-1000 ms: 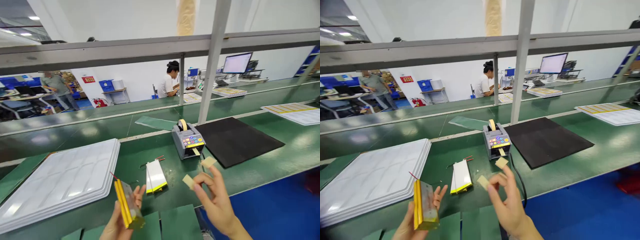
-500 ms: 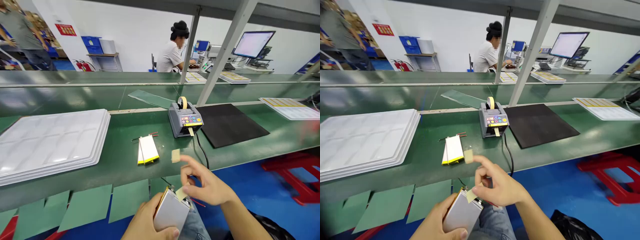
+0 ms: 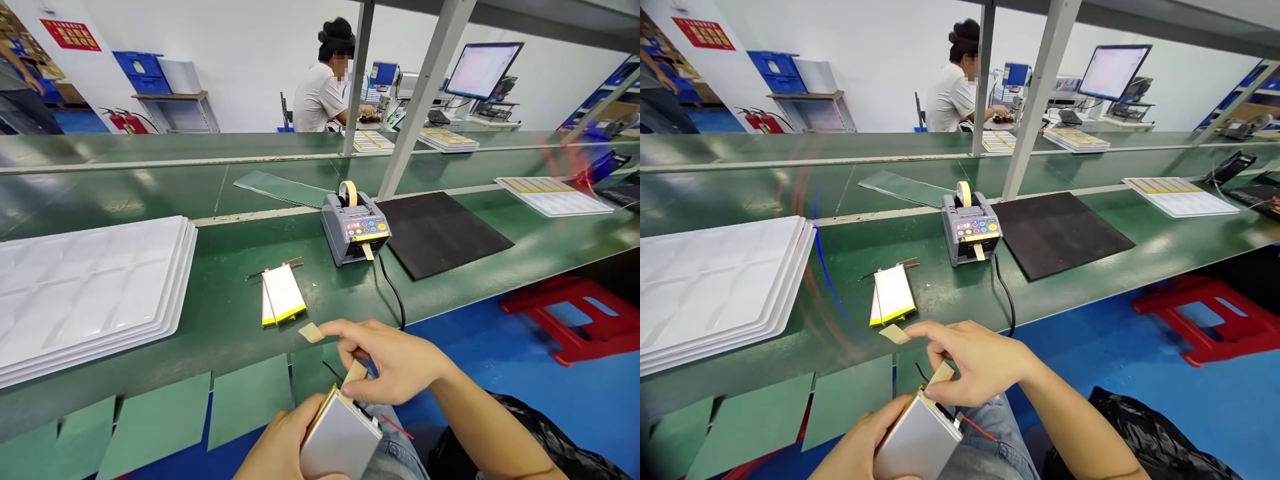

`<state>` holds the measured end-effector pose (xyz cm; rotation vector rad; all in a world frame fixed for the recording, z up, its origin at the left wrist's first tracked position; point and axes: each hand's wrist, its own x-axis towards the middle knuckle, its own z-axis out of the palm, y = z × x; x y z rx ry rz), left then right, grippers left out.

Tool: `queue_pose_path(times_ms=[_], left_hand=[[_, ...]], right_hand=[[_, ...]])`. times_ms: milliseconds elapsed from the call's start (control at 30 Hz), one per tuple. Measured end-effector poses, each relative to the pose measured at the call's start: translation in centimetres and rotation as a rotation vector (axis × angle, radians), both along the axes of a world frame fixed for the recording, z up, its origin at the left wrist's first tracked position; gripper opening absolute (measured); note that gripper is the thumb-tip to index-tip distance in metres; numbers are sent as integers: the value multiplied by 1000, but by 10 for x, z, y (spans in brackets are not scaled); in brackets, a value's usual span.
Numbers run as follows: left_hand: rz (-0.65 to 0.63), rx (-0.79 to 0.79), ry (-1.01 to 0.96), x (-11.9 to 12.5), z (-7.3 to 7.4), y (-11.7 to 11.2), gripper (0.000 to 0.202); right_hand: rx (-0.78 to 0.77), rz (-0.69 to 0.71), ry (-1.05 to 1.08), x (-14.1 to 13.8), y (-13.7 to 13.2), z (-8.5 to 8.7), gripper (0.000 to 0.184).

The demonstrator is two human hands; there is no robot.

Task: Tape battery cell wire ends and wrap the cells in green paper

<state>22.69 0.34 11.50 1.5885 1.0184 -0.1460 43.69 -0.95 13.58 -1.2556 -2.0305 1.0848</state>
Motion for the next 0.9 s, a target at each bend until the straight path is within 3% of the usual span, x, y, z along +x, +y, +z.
queue_pose_path(times_ms=[167, 267, 400, 467, 533, 733, 833, 900], left_hand=[[-38, 14, 9, -4, -7, 3, 52], [-34, 98, 31, -7, -13, 2, 52], [31, 242, 93, -8, -14, 0, 49], [7, 284, 83, -8, -14, -1, 47], [-36, 316, 68, -8, -16, -2, 44], [-154, 412, 46, -12, -24, -1, 38], [-161, 472, 31, -12, -27, 0, 37], [-152, 485, 40, -12, -29, 1, 53]], right_hand=[[25, -91, -136, -6, -1, 0, 81], [166, -271, -215, -13, -9, -5, 91], [466, -393, -102, -24, -23, -17, 65], [505, -404, -1, -29, -29, -22, 58], [426, -443, 81, -31, -32, -23, 60], [-48, -431, 258, -28, -29, -15, 68], [-119, -430, 295, -29, -27, -16, 65], [-139, -414, 274, -30, -25, -18, 64]])
